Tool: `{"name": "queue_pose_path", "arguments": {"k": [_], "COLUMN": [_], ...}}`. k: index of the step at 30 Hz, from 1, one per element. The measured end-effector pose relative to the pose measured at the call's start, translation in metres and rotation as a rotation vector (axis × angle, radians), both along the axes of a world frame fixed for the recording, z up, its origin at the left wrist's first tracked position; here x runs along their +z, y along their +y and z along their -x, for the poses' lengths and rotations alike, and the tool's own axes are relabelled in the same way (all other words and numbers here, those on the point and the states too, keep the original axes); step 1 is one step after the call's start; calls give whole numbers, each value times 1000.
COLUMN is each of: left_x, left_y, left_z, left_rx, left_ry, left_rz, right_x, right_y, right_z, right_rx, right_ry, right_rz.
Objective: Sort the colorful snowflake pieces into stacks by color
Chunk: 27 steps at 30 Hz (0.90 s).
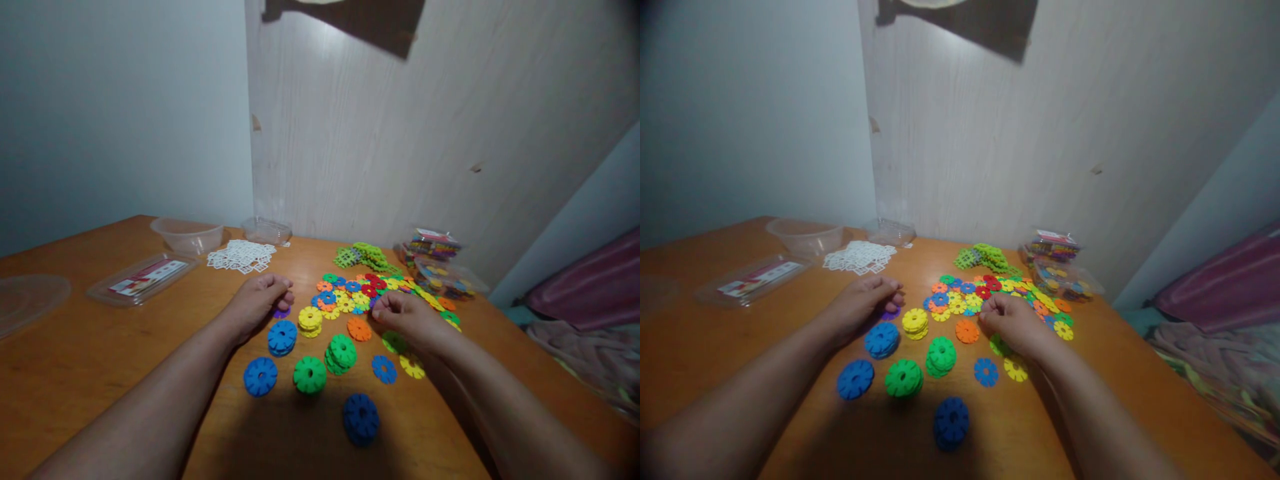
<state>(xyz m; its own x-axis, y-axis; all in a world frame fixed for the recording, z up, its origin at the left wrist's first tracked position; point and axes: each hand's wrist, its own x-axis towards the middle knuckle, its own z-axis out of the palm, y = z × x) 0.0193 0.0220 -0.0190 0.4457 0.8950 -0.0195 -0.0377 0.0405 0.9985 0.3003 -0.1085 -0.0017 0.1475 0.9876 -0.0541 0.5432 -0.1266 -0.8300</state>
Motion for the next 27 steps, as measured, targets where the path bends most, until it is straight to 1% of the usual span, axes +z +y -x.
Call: {"name": "queue_pose_path", "arguments": {"k": [2, 5, 7, 11, 15, 17, 18, 20, 22, 24, 27], "left_x": [-1, -2, -2, -1, 1, 2, 2, 3, 5, 7, 7], "left_y": [1, 2, 2, 1, 0, 0, -1, -1, -2, -3, -4], "left_z": [0, 1, 1, 2, 2, 2, 2, 2, 1, 1, 1], "left_rx": [-5, -16, -19, -12, -5, -1, 3, 10, 11, 10, 8], "left_ry": [5, 17, 23, 31, 27, 30, 33, 37, 36, 33, 30], "left_rz": [-3, -11, -19, -18, -8, -5, -4, 0, 5, 11, 21], "right_x": [7, 14, 16, 16, 19, 22, 23, 26, 27, 24, 14], "right_y": [-11, -31, -39, -45, -46, -47, -48, -49, -52, -53, -54], "right_z": [-5, -8, -6, 8, 15, 9, 4, -11, -26, -37, -45], "right_rx": [86, 232, 276, 280, 330, 315, 279, 159, 70, 74, 149], "right_ry": [-44, -133, -192, -280, -278, -235, -215, -196, -198, -175, -163], "right_rz": [50, 221, 303, 331, 319, 277, 248, 185, 177, 244, 352]}}
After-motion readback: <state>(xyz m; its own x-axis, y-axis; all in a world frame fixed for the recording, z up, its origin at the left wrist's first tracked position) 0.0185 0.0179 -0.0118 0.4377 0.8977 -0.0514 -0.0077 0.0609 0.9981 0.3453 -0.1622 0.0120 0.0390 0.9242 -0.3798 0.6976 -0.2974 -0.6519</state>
